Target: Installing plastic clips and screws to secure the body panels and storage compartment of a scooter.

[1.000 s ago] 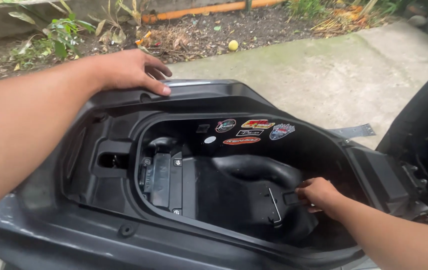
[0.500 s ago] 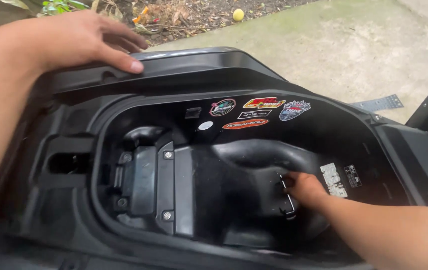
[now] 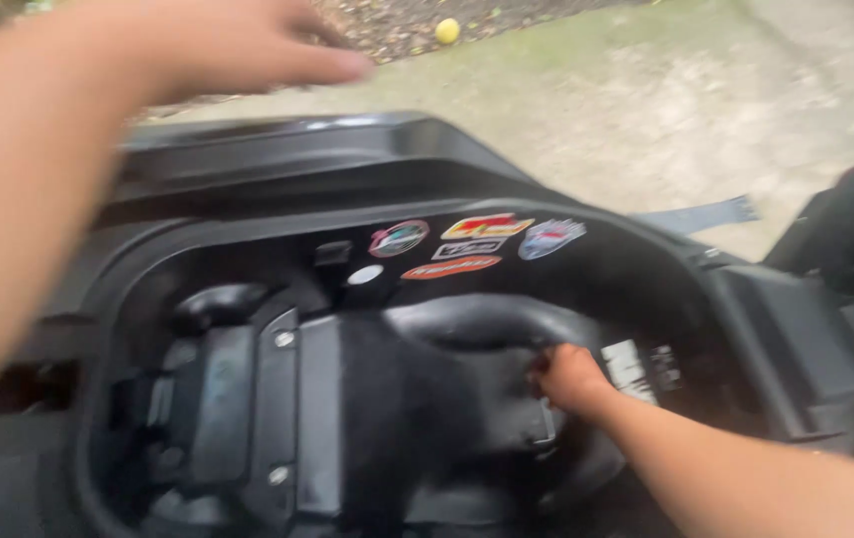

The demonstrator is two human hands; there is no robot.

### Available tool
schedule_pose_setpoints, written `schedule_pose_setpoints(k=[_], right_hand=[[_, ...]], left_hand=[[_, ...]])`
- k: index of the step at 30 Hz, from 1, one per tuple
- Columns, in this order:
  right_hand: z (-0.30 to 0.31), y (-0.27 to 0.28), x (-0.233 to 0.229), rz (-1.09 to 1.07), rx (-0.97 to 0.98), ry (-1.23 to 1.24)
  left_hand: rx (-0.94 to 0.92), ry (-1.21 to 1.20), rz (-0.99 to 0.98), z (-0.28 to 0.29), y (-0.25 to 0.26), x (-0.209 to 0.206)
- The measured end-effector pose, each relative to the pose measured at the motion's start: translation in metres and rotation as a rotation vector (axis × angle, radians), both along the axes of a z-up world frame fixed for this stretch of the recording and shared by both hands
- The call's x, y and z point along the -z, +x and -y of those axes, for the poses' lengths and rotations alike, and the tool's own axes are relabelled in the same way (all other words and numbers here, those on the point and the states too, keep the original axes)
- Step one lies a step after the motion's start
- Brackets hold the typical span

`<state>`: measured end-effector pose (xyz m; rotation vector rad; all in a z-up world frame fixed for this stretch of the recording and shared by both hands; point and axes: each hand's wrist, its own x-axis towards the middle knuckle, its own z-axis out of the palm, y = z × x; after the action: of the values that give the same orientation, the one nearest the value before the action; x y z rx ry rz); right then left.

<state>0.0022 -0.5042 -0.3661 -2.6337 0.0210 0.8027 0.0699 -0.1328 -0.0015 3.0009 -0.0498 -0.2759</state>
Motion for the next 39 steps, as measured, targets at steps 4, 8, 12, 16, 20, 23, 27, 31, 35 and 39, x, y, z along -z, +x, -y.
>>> schedule_pose_setpoints(k=[4, 8, 12, 16, 20, 23, 27, 31, 35, 39], right_hand=[[0.02, 0.026, -0.092, 0.027, 0.255, 0.522], [0.029, 0.056, -0.176, 0.125, 0.417, 0.872], [0.022, 0.119, -0.205, 0.194, 0.344, 0.976], [-0.009, 0.15, -0.221, 0.091, 0.148, 0.737], [-0.021, 0.163, -0.226, 0.072, 0.037, 0.554], [-0.023, 0.174, -0.223, 0.031, -0.009, 0.451], [-0.026, 0.182, -0.223, -0.019, -0.011, 0.373], [-0.037, 0.178, -0.235, -0.033, 0.004, 0.181], [-0.036, 0.198, -0.213, -0.155, -0.002, 0.274], [-0.042, 0.194, -0.213, -0.134, -0.021, 0.166]], left_hand=[[0.116, 0.027, -0.159, 0.089, 0.075, 0.037], [-0.005, -0.073, -0.554, 0.116, 0.09, 0.068], [-0.001, -0.05, -0.548, 0.119, 0.089, 0.066], [0.067, -0.022, -0.5, 0.12, 0.076, 0.065], [0.096, 0.049, -0.473, 0.122, 0.079, 0.064], [0.094, 0.039, -0.538, 0.121, 0.083, 0.066], [0.142, 0.087, -0.488, 0.12, 0.081, 0.066], [0.138, 0.084, -0.488, 0.12, 0.076, 0.06], [0.122, 0.042, -0.521, 0.12, 0.075, 0.06], [0.112, 0.024, -0.557, 0.12, 0.082, 0.064]])
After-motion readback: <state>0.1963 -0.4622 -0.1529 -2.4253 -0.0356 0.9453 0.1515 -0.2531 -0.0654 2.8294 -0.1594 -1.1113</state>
